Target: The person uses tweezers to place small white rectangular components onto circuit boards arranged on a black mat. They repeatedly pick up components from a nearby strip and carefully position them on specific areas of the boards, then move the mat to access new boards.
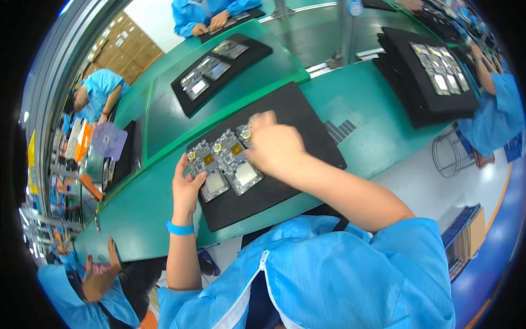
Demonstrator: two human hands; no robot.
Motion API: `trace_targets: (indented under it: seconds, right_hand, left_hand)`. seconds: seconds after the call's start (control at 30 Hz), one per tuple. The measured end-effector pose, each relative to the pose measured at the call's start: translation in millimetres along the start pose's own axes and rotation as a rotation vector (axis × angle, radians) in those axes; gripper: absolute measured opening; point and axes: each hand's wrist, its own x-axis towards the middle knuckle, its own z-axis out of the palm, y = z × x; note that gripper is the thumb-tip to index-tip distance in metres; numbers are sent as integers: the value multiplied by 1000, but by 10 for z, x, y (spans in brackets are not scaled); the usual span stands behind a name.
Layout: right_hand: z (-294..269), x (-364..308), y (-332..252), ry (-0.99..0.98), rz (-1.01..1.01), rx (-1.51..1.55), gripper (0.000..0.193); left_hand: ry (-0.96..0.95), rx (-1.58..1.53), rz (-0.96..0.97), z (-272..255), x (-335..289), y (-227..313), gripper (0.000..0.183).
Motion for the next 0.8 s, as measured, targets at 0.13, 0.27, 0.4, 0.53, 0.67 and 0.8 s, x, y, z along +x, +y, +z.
trace_targets:
  seconds: [0.13, 0.27, 0.4, 0.53, 0.67, 0.8]
  right_hand:
    - [348, 414, -185, -38, -347, -2, 52]
    - [419, 720, -286, -147, -487, -96, 48]
    - [-134, 117, 93, 100, -254, 105, 50]
    - [-487, -549, 869, 10, 312, 104, 41]
    - [-335, -615, 1168, -125, 360, 205, 51]
    - [-304, -586, 1412, -56, 408, 641, 52]
  left_hand:
    - [-183, -116, 44, -23, 15, 108, 76]
    - [-190, -70, -97, -148, -78, 115, 82]
    - [-180, 297, -100, -347, -109, 205, 65]
    - [-190, -221, -662, -682, -79, 331, 54]
    - [-322, -116, -631, -595, 26, 320, 21]
    - [-272, -115, -598, -388, -68, 543, 8]
